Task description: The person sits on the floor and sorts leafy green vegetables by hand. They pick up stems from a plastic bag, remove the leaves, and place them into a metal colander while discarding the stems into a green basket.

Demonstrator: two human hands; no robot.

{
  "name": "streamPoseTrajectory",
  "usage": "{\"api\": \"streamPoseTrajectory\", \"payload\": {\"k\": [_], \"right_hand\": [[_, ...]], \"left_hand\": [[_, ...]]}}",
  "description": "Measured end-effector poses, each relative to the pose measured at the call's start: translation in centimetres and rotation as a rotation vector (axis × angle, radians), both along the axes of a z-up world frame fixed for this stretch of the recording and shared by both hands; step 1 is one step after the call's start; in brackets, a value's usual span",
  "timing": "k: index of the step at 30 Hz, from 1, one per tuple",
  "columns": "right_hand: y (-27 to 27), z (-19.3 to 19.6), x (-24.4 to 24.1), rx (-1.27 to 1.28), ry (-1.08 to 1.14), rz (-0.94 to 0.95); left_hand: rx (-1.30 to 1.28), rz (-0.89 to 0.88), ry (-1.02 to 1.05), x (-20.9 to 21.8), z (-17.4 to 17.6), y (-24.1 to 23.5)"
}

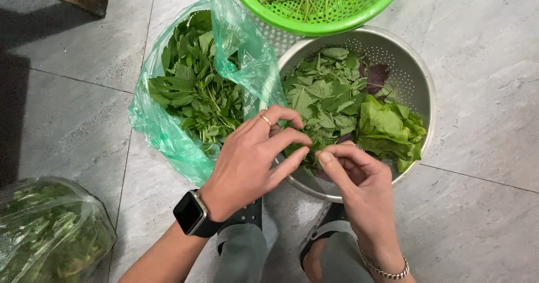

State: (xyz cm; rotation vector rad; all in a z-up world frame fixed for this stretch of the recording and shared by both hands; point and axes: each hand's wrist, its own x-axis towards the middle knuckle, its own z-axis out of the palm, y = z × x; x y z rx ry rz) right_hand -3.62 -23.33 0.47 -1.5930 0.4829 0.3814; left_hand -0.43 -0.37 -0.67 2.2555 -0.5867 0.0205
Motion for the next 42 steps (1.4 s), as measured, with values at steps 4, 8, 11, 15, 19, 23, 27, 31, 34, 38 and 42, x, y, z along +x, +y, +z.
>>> {"api": "streamPoseTrajectory", "payload": {"k": [4,8,11,15,19,23,27,31,34,38,42], "right_hand": [[-0.1,0.0,0.1,-0.013,0.043,-0.009],[-0.7,-0.8,-0.3,-0.030,-0.013,0.054],[-0.5,-0.7,-0.3,-0.036,-0.012,0.072],[0.0,0.0,-0.1,-0.084,0.010,0.059],[-0.1,-0.4,-0.1,-0.069,-0.021,0.071],[-0.2,-0.7,-0.3,-0.031,-0.002,0.050],[0.0,0.0,0.3,-0.077,0.108,0.031],[-0.8,-1.0,1.0,-0.088,0.123,-0.036],[-1.5,-1.7,2.0,-0.084,0.130,-0.083],[-2.1,-2.5,4.1,-0.154,0.009,-0.031],[-1.1,0.5,10.6,-0.240,-0.228,0.010]], "left_hand": [[-0.008,0.010,-0.025,0.1,0.6,-0.2],[-0.011,-0.073,-0.169,-0.2,0.1,-0.2],[0.085,-0.070,-0.254,-0.2,0.1,-0.3],[0.130,-0.015,-0.260,-0.1,-0.5,-0.4],[0.139,-0.001,-0.258,-0.2,-0.9,-0.8],[-0.126,0.095,0.039,-0.7,-1.5,-1.8],[-0.327,0.286,0.463,-0.8,-2.2,-1.8],[-0.264,0.333,0.575,-0.8,-3.2,-1.1],[-0.276,0.369,0.480,-0.8,-3.1,-0.4],[-0.362,0.469,0.394,-0.6,-3.2,0.6],[-0.383,0.554,0.381,-0.8,-3.1,1.8]]}}
